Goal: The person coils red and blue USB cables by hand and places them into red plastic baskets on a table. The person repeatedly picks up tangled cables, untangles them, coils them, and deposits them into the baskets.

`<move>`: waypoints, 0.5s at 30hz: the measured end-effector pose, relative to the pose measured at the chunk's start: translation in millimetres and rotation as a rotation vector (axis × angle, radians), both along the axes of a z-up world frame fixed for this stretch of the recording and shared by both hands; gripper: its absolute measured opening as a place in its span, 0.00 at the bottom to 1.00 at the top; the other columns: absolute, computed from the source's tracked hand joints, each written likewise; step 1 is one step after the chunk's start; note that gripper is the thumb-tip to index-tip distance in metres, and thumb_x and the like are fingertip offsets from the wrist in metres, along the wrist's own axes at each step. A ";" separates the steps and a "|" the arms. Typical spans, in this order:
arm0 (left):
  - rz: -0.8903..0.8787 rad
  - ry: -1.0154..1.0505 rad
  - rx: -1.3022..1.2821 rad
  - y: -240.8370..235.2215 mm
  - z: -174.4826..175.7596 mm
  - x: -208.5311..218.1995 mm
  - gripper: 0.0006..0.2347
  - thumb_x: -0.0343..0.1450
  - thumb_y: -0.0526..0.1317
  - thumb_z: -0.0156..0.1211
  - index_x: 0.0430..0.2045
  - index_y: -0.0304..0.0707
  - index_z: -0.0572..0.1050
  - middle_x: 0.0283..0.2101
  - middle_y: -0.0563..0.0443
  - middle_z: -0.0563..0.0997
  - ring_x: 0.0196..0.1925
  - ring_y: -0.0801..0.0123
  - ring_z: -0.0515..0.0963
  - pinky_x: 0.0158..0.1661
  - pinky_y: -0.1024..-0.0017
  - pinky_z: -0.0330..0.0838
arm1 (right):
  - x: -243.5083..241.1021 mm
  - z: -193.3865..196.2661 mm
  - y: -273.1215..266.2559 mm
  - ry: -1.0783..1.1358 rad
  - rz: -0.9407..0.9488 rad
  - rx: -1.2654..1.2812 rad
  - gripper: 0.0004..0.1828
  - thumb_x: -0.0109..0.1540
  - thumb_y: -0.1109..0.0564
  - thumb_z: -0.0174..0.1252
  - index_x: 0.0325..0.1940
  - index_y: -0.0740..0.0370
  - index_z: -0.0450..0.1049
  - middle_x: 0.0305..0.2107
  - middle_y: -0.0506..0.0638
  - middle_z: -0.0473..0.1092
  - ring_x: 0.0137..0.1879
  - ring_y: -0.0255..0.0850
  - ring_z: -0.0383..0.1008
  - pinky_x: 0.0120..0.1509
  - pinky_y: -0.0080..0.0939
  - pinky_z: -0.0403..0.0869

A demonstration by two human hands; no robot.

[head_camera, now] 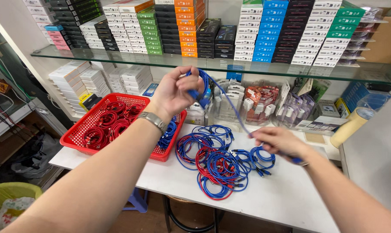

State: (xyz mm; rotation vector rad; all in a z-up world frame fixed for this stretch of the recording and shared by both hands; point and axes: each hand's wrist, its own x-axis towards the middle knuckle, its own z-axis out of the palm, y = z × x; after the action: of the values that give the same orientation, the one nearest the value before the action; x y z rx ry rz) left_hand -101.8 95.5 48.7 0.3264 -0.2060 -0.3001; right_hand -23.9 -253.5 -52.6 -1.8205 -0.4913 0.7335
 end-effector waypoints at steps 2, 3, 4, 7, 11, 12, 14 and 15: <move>0.307 0.161 0.049 -15.4 -2.8 23.5 0.09 0.78 0.38 0.44 0.37 0.30 0.69 0.19 0.55 0.70 0.23 0.70 0.73 0.49 0.74 0.73 | -35.1 -3.8 42.8 -0.064 0.143 -0.213 0.18 0.67 0.46 0.54 0.52 0.57 0.83 0.24 0.41 0.68 0.26 0.27 0.62 0.27 0.28 0.62; 0.460 0.206 0.206 -21.5 -6.3 34.8 0.08 0.77 0.37 0.43 0.35 0.31 0.69 0.21 0.53 0.75 0.26 0.66 0.79 0.47 0.70 0.73 | -53.1 -1.9 58.3 -0.019 0.246 -0.235 0.19 0.68 0.46 0.53 0.51 0.58 0.83 0.23 0.39 0.67 0.27 0.27 0.62 0.28 0.28 0.62; 0.612 0.249 0.365 -23.6 -11.7 42.4 0.07 0.76 0.37 0.42 0.34 0.33 0.69 0.22 0.50 0.81 0.30 0.62 0.84 0.45 0.67 0.72 | -66.6 4.1 71.1 0.032 0.349 -0.259 0.19 0.68 0.46 0.52 0.52 0.57 0.83 0.23 0.38 0.67 0.27 0.26 0.62 0.29 0.27 0.62; 0.761 -0.022 1.625 -22.6 -42.6 42.9 0.18 0.78 0.43 0.46 0.32 0.27 0.83 0.31 0.46 0.87 0.32 0.61 0.82 0.40 0.65 0.75 | -85.9 32.7 83.0 0.156 0.537 -0.170 0.20 0.69 0.46 0.51 0.55 0.57 0.81 0.22 0.37 0.65 0.26 0.25 0.59 0.29 0.25 0.61; 0.233 -0.416 2.097 -11.2 -67.9 10.1 0.19 0.77 0.44 0.48 0.31 0.25 0.84 0.26 0.54 0.86 0.30 0.78 0.84 0.45 0.70 0.78 | -53.8 72.5 69.8 0.131 0.411 0.040 0.18 0.67 0.50 0.56 0.54 0.63 0.81 0.19 0.37 0.60 0.24 0.27 0.53 0.27 0.27 0.55; 0.098 -0.169 1.835 -13.7 -68.5 3.0 0.19 0.77 0.47 0.46 0.34 0.28 0.80 0.23 0.55 0.81 0.26 0.76 0.77 0.45 0.68 0.78 | -39.0 80.0 63.3 0.093 0.264 0.042 0.18 0.66 0.50 0.56 0.53 0.64 0.81 0.18 0.38 0.59 0.23 0.28 0.51 0.25 0.27 0.53; -0.133 0.268 1.262 -25.7 -64.1 -6.4 0.19 0.77 0.54 0.44 0.40 0.35 0.72 0.16 0.59 0.71 0.18 0.73 0.64 0.46 0.65 0.79 | -14.1 86.7 50.1 0.109 0.104 0.188 0.17 0.66 0.50 0.55 0.51 0.65 0.78 0.19 0.36 0.57 0.21 0.26 0.47 0.22 0.28 0.49; -0.151 0.148 1.061 -33.9 -59.6 -5.7 0.17 0.78 0.52 0.45 0.39 0.33 0.71 0.16 0.61 0.67 0.18 0.74 0.63 0.49 0.65 0.79 | -8.6 80.8 49.3 0.156 0.047 0.245 0.16 0.66 0.50 0.55 0.50 0.64 0.77 0.20 0.37 0.59 0.22 0.26 0.49 0.23 0.28 0.50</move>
State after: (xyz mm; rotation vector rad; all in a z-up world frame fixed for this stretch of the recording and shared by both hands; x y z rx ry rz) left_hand -107.6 61.6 -10.9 1.3366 0.0966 -0.5692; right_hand -32.5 -204.2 28.2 -1.5156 -0.4988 0.8040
